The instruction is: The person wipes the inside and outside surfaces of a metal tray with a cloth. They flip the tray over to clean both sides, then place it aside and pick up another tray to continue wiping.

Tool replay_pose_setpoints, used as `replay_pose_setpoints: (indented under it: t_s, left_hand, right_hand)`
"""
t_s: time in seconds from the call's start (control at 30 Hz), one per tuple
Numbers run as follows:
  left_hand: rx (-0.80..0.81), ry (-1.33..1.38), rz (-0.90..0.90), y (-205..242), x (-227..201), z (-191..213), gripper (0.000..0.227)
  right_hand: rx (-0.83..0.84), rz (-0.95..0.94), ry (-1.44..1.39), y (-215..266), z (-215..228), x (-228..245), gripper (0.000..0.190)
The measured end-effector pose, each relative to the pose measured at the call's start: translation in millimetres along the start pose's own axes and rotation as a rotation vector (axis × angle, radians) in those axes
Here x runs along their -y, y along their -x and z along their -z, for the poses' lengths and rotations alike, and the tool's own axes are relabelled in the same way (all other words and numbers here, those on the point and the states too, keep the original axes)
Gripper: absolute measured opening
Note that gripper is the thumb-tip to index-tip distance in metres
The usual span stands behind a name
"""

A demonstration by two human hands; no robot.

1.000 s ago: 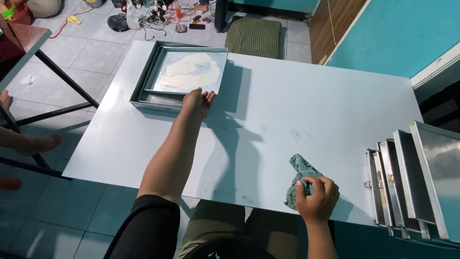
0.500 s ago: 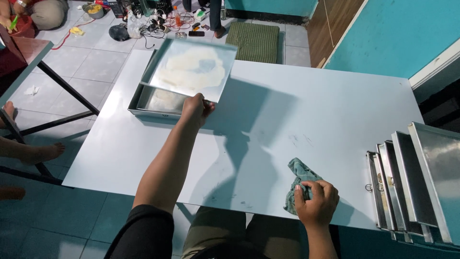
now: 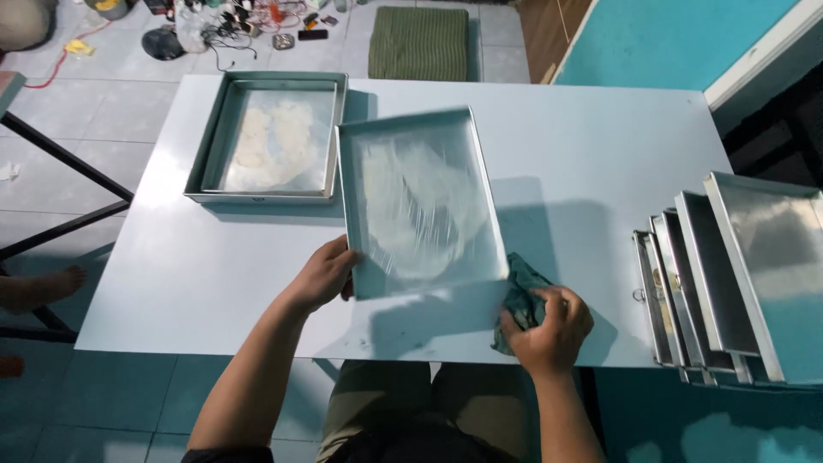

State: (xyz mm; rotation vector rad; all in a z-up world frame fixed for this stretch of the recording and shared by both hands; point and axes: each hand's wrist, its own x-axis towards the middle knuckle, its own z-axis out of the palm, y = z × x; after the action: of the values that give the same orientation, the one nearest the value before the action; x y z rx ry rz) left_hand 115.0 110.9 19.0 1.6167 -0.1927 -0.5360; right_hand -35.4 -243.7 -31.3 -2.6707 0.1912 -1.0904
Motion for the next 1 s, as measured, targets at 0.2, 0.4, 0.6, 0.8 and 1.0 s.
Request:
replay_pose_setpoints:
  t_s: [0.2,0.4,0.6,0.8,1.0]
  left_hand:
    - [0.168,-0.234,0.175,25,-30,7,0.029]
    - [0.252,-1.067,0.253,0,-20,31,0.040]
    - [0.013,-1.477,0.125,-15,-30,31,0.040]
    - [-0.063,-1.605,-0.049,-35,-7,40,0.044]
    - [-0.119,-1.620,-0.176,-34,0,42,0.040]
  right_hand:
    - [0.077,-0.084,-0.092,5,-6,-8,0.048]
    - [0.140,-0.158,-0.139,4,-4,-5,0.044]
    - [0.156,-0.231,-0.125,5,-5,-2,0.049]
    - [0.168,-0.178,-0.105,-8,9,12,0.065]
    - [0.169,-0.383,-0.287,4,-4,-22,0.047]
